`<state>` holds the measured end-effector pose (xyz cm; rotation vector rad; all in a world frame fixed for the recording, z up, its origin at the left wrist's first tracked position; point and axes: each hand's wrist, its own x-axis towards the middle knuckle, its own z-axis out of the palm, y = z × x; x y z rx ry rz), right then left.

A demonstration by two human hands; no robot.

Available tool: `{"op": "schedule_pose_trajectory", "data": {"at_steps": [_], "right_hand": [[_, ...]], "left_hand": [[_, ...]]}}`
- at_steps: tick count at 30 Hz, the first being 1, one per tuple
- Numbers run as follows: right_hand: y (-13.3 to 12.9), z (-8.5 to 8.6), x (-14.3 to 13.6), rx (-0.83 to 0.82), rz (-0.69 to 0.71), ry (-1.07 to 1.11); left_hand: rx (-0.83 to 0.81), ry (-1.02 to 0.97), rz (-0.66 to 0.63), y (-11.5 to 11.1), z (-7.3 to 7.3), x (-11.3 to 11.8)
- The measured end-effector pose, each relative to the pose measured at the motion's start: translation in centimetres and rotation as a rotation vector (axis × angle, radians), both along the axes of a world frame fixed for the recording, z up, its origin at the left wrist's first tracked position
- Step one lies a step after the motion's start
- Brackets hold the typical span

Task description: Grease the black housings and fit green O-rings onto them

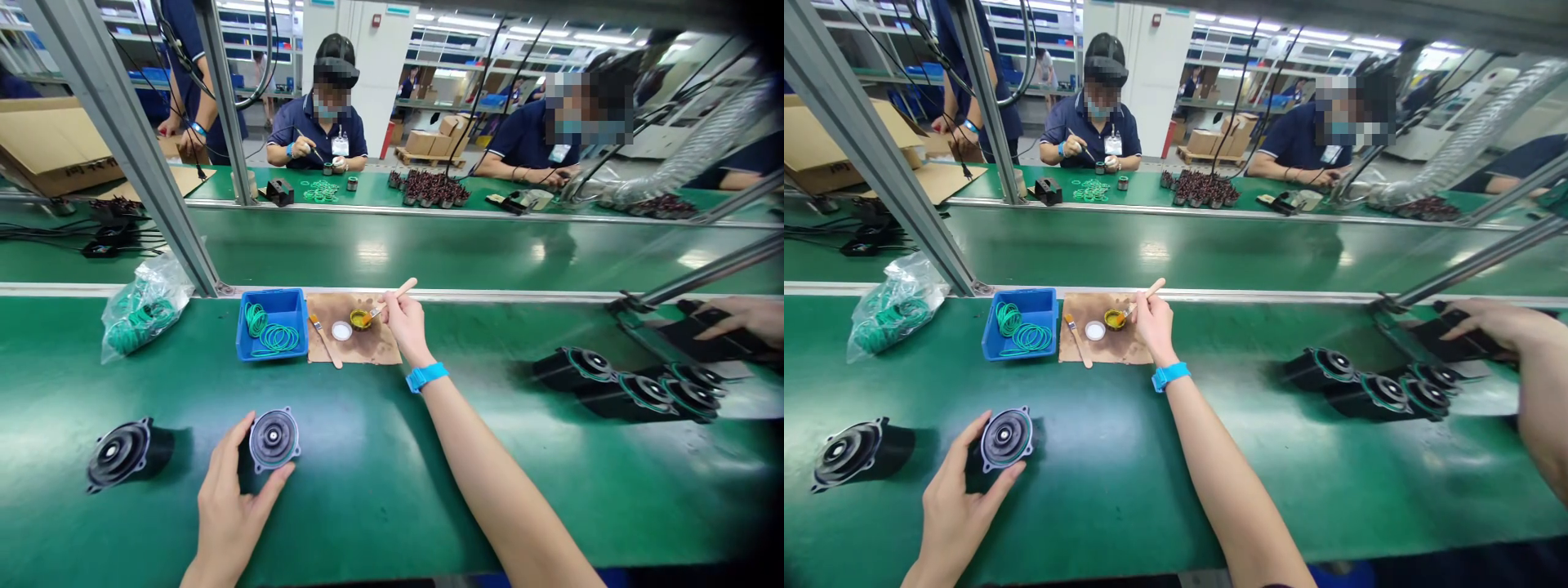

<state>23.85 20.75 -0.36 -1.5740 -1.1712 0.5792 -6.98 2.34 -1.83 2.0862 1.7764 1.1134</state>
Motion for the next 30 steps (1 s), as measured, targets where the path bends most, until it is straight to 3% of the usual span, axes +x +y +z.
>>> {"op": "schedule_pose_trajectory", "data": {"at_steps": [5,12,20,24,30], "right_hand": [[-0.4,1.3,-0.8,0.043,-0.007,-0.021],[-0.7,2.6,-0.7,0.085,0.104,-0.045],[0.1,1.1,0.5,0.108,0.195,-0.03],[0.4,0.3,0.9,0.104,0.213,-0.034],[0.4,0.4,1.3,0.105,0.238,-0.056]], "left_hand": [[-0.028,-0.054,0.015,-0.1,-0.3,0.0],[0.012,0.008,0.006,0.1,-0.2,-0.1],[0.034,0.044,-0.01,0.4,-1.5,-0.7],[-0.014,-0.051,0.045,0.4,-2.1,-0.6],[0.017,-0.085,0.062,0.5,-2.5,-0.2]]}}
